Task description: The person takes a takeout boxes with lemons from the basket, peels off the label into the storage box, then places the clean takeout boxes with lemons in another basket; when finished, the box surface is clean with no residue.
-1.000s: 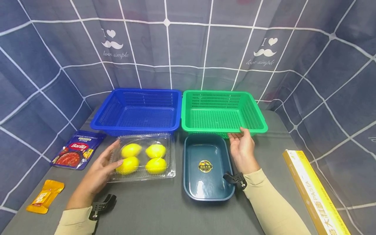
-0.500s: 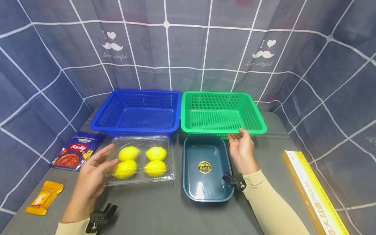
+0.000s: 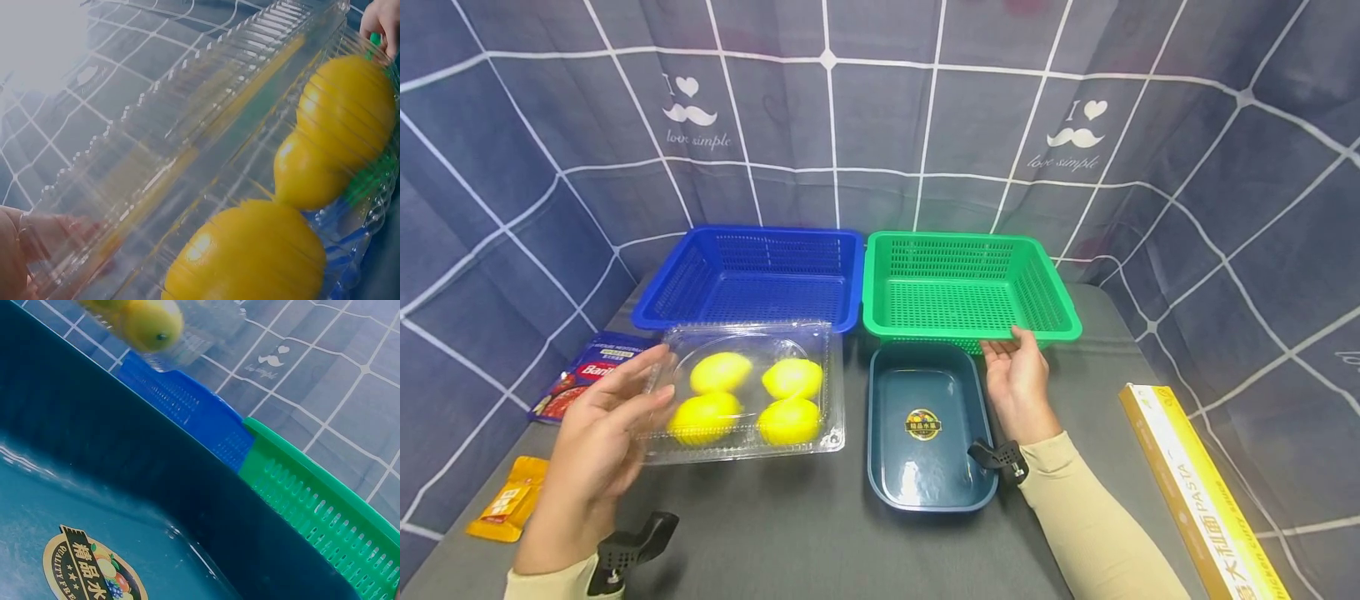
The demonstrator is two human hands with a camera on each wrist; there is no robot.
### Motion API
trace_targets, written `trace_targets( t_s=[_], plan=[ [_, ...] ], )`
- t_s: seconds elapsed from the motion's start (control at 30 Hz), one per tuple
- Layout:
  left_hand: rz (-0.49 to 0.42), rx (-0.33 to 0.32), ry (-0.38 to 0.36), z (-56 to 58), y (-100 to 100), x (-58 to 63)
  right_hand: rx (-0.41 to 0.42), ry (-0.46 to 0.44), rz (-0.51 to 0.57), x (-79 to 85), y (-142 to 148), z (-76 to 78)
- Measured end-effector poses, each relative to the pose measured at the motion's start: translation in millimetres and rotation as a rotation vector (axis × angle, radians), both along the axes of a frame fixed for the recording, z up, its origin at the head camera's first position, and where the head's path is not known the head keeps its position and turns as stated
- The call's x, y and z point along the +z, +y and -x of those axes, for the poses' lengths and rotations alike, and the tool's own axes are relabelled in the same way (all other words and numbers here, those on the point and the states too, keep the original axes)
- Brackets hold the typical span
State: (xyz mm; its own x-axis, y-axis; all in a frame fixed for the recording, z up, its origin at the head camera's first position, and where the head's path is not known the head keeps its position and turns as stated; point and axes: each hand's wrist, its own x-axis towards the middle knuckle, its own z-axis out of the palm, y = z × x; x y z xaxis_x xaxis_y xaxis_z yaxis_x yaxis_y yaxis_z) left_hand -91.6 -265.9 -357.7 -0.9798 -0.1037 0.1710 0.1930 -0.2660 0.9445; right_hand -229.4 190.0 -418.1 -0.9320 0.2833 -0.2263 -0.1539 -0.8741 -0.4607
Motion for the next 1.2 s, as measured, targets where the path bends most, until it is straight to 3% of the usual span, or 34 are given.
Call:
trace_targets(
  t_s=[0.17,0.37,0.63,0.93,1.2],
  plan=[
    [0.041,0.005,-0.010,9.0,8.7,14.5,0.001,-0.002,0.004,0.4,0.1,0.2],
    [0.002,0.008,0.035,26.0,25.0,24.5,0.001,0.000,-0.005,1.1,-0.4,0.1],
    [0.015,0.023,-0.015,49.2,54.6,38.0,0.005,-0.005,-0.020,1.2,0.6,-0.5],
    [-0.043,-0.004,0.029,83.7,95.2,35.1,-0.004,-0.016,-0.017,0.7,1.1,0.8],
    [-0.034,-0.012,0.027,110.8,120.0,36.1,-0.010,-0.023,0.003,-0.7,1.1,1.5]
  ],
)
